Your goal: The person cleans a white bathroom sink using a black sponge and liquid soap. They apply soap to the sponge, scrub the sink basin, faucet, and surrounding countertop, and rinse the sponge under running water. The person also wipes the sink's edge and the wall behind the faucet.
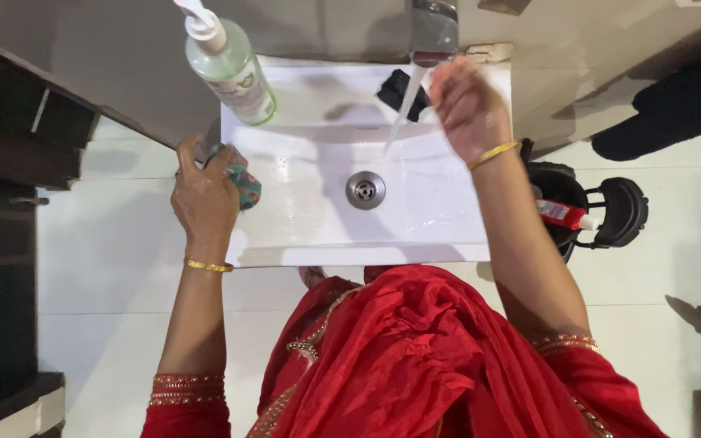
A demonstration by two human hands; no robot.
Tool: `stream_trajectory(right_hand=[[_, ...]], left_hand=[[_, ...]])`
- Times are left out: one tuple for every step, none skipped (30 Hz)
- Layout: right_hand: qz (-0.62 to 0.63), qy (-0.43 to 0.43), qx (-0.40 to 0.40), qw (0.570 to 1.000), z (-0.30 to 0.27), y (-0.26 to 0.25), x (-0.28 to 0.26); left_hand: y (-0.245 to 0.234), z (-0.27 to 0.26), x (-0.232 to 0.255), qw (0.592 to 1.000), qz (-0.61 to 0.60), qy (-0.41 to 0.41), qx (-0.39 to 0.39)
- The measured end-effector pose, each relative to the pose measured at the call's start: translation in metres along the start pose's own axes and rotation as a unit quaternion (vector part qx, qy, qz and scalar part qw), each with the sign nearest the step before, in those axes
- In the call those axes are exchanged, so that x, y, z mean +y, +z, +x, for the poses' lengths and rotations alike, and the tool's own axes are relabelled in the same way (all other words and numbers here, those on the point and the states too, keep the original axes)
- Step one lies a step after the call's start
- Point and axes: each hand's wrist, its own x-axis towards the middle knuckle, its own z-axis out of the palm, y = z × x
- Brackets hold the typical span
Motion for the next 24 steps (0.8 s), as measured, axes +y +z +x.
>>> stream_trajectory(right_hand=[[-0.023,0.049,0.038,0.998,-0.001,-0.005,0.018],[-0.045,0.098,0.076,0.991,0.0,-0.009,0.035],[-0.027,0.132,0.158,0.978,0.002,-0.013,0.056],[-0.009,0.164,0.239,0.957,0.004,-0.018,0.074],[0.005,0.193,0.184,0.964,0.003,-0.025,0.086],[0.02,0.218,0.127,0.967,0.001,-0.032,0.1],[0.035,0.239,0.07,0.968,-0.001,-0.038,0.112],[0.075,0.227,0.039,0.97,-0.004,-0.045,0.12],[0.115,0.213,0.007,0.97,-0.006,-0.049,0.124],[0.154,0.199,-0.024,0.968,-0.007,-0.052,0.122],[-0.249,0.189,0.022,0.95,-0.005,-0.054,0.112],[-0.61,0.149,0.068,0.776,-0.003,-0.054,0.092],[-0.61,0.099,0.085,0.782,-0.002,-0.051,0.064],[-0.726,0.018,0.103,0.68,0.003,-0.045,0.027],[-0.798,-0.08,0.103,0.588,0.01,-0.034,0.001],[-0.852,-0.177,0.099,0.483,0.018,-0.022,-0.032],[-0.886,-0.269,0.091,0.367,0.028,-0.006,-0.059],[-0.847,-0.212,0.146,0.465,0.043,0.01,-0.072],[-0.793,-0.152,0.199,0.556,0.054,0.023,-0.08],[-0.784,-0.165,0.198,0.565,0.054,0.031,-0.082],[-0.775,-0.179,0.196,0.573,0.053,0.035,-0.083],[-0.766,-0.192,0.195,0.582,0.052,0.034,-0.081],[-0.752,-0.201,0.203,0.594,0.051,0.029,-0.077],[-0.737,-0.211,0.211,0.606,0.05,0.018,-0.067]], left_hand=[[0.004,0.005,-0.003,0.999,0.012,0.024,0.031],[0.01,0.011,-0.004,0.997,0.023,0.048,0.063],[0.016,0.014,-0.006,0.993,0.036,0.07,0.092],[0.023,0.017,-0.008,0.995,0.027,0.055,0.081],[0.031,0.021,-0.01,0.997,0.017,0.042,0.07],[0.038,0.024,-0.014,0.998,0.008,0.029,0.058],[0.045,0.027,-0.021,0.998,-0.024,0.007,0.05],[0.051,0.03,-0.027,0.997,-0.056,-0.014,0.042],[0.058,0.032,-0.033,0.995,-0.087,-0.034,0.033],[0.064,0.034,-0.037,0.993,-0.098,-0.051,0.029],[0.068,0.036,-0.041,0.992,-0.108,-0.066,0.024],[0.07,0.039,-0.044,0.989,-0.119,-0.082,0.018],[0.07,0.046,-0.047,0.99,-0.122,-0.075,0.016],[0.069,0.053,-0.047,0.99,-0.126,-0.067,0.013],[0.067,0.058,-0.045,0.989,-0.131,-0.061,0.009],[0.064,0.064,-0.043,0.989,-0.1,-0.095,-0.059],[0.062,0.073,-0.04,0.981,-0.068,-0.128,-0.127],[0.059,0.078,-0.038,0.967,-0.036,-0.16,-0.194],[0.058,0.081,-0.037,0.983,-0.042,-0.114,-0.138],[0.06,0.082,-0.036,0.993,-0.048,-0.068,-0.081],[0.062,0.084,-0.036,0.998,-0.054,-0.021,-0.024],[0.065,0.086,-0.038,0.996,-0.081,-0.029,-0.027],[0.069,0.088,-0.039,0.993,-0.108,-0.038,-0.03],[0.072,0.09,-0.041,0.989,-0.135,-0.047,-0.034]])
